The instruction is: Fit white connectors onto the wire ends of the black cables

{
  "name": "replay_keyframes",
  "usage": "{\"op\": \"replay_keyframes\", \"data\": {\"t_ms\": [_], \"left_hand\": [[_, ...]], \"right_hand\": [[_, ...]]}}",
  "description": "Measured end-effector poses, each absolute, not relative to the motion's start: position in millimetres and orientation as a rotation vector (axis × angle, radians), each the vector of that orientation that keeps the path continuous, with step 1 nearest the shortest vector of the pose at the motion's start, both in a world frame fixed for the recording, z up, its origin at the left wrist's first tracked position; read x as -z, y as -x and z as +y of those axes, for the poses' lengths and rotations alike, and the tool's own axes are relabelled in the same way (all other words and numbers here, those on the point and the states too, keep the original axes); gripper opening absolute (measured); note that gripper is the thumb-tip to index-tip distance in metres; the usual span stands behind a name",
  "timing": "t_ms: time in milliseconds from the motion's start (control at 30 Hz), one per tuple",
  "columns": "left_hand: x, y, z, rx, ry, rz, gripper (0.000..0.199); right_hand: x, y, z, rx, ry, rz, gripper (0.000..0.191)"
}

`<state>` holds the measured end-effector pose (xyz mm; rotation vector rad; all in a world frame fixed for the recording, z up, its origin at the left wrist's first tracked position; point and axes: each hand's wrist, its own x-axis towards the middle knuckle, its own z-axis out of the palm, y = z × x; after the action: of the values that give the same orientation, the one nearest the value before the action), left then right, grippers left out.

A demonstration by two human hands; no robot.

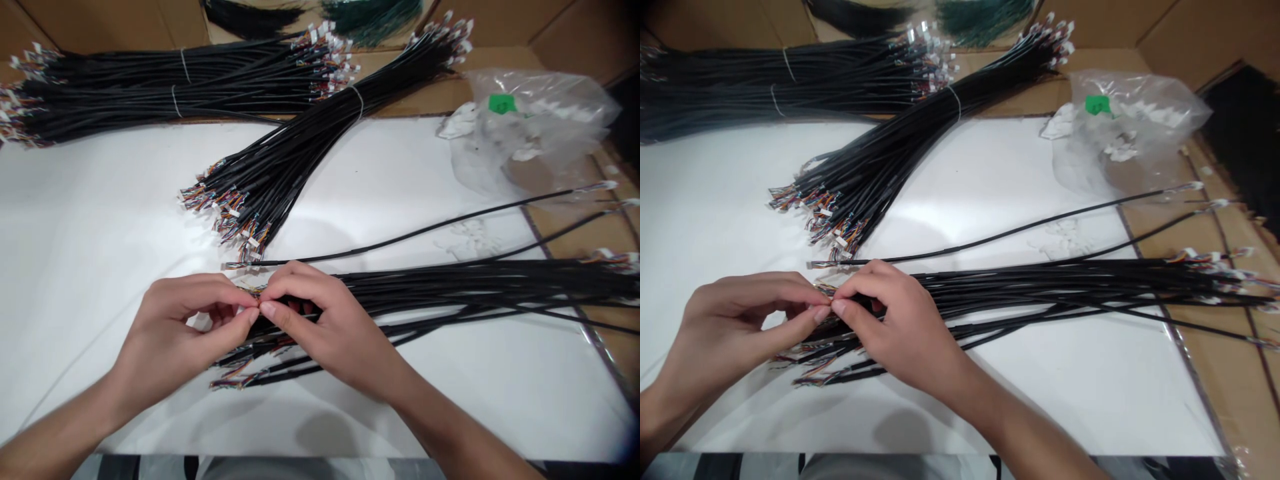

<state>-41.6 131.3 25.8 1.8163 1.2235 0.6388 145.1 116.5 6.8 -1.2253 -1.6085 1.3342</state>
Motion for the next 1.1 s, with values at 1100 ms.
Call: {"op": "replay_keyframes", "data": {"t_ms": [1100], "left_hand": [[-12.9,42.0,122.7,-0.803,-2.089,0.996,0.032]], "right_hand": [[-7.2,-146.7,116.3,-1.351,1.257,-1.604,0.016]]}}
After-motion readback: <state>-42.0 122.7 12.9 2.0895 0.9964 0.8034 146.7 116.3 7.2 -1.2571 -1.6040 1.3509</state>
